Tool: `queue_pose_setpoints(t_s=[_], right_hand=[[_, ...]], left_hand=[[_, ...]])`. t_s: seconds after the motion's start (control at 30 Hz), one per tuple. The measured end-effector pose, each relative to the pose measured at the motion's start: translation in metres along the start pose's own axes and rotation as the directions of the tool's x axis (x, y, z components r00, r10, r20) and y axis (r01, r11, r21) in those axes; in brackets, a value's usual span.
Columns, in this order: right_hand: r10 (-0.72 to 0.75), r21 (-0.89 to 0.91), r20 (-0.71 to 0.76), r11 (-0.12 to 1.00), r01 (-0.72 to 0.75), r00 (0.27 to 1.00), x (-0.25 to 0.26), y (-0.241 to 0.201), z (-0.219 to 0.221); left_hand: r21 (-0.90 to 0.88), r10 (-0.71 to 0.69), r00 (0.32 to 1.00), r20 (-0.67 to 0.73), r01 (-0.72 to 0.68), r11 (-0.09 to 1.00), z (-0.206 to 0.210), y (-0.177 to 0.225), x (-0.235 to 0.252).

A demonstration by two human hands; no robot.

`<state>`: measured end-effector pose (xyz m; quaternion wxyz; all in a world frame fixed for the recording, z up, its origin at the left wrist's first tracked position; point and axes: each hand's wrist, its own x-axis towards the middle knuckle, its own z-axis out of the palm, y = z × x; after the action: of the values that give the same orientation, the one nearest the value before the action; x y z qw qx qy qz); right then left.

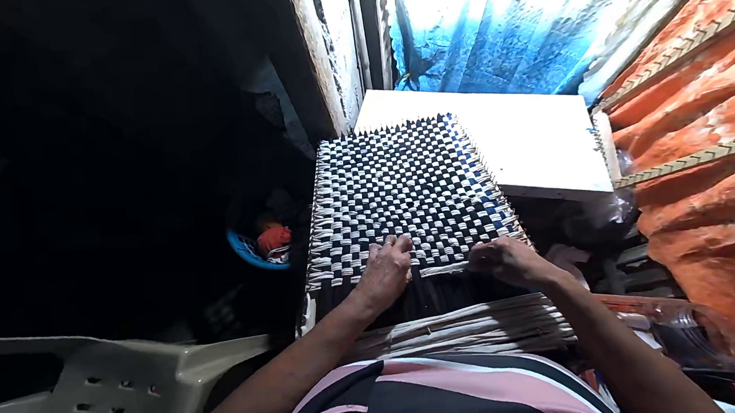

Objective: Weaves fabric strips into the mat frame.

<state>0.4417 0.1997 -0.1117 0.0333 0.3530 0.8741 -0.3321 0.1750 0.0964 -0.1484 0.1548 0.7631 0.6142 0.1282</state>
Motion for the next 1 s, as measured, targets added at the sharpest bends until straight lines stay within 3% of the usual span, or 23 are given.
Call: queue_pose_setpoints(t_s=[0.1,0.2,0.27,0.37,0.5,0.6,0.67,0.73,0.8,0.9,1.0], right_hand=[[0.031,0.019,-0.022,0.999,-0.031,0.999,0.0,0.001,0.0],[0.052,-0.061,-0.171,0.996,-0.064,0.984,0.001,0.01,-0.01],[0.031,-0.111,-0.245,0.992,-0.059,0.969,0.006,0.015,-0.012],[0.06,-0.174,-0.218,0.98,-0.1,0.974,0.014,0.018,-0.006],[0.041,-0.12,-0.152,0.991,-0.06,0.987,0.009,0.016,-0.006],[0.009,-0.075,-0.116,0.997,-0.017,0.993,0.002,0.011,-0.006],[0.0,-0.057,-0.1,0.998,-0.006,0.995,-0.007,0.001,-0.013],[-0.041,-0.09,-0.116,0.995,0.03,0.992,-0.016,-0.011,-0.021],[-0.197,-0.195,-0.192,0.968,0.159,0.961,-0.022,-0.018,-0.022],[-0.366,-0.339,-0.262,0.901,0.27,0.893,-0.021,-0.022,-0.019],[-0.313,-0.31,-0.251,0.923,0.23,0.916,-0.023,-0.024,-0.023]], left_hand=[[-0.063,-0.018,0.998,0.063,0.022,0.998,0.002,-0.011,0.004],[-0.309,0.029,0.995,0.095,0.001,0.951,-0.013,-0.037,0.009],[-0.38,0.068,0.987,0.144,-0.008,0.925,-0.027,-0.046,0.007],[-0.292,0.097,0.967,0.236,-0.025,0.956,-0.027,-0.039,-0.001],[-0.033,0.077,0.996,0.044,-0.076,0.997,0.002,-0.028,-0.009],[0.011,0.06,0.993,0.1,-0.061,0.998,-0.004,-0.025,-0.005],[-0.14,0.088,0.981,0.173,-0.064,0.988,-0.02,-0.023,0.004],[-0.341,0.202,0.967,0.157,-0.139,0.93,-0.028,-0.021,0.013],[-0.457,0.27,0.954,0.127,-0.185,0.87,-0.028,-0.009,0.021],[-0.533,0.248,0.96,0.127,-0.145,0.833,-0.023,0.006,0.03],[-0.63,0.215,0.966,0.142,-0.079,0.773,-0.022,0.013,0.034]])
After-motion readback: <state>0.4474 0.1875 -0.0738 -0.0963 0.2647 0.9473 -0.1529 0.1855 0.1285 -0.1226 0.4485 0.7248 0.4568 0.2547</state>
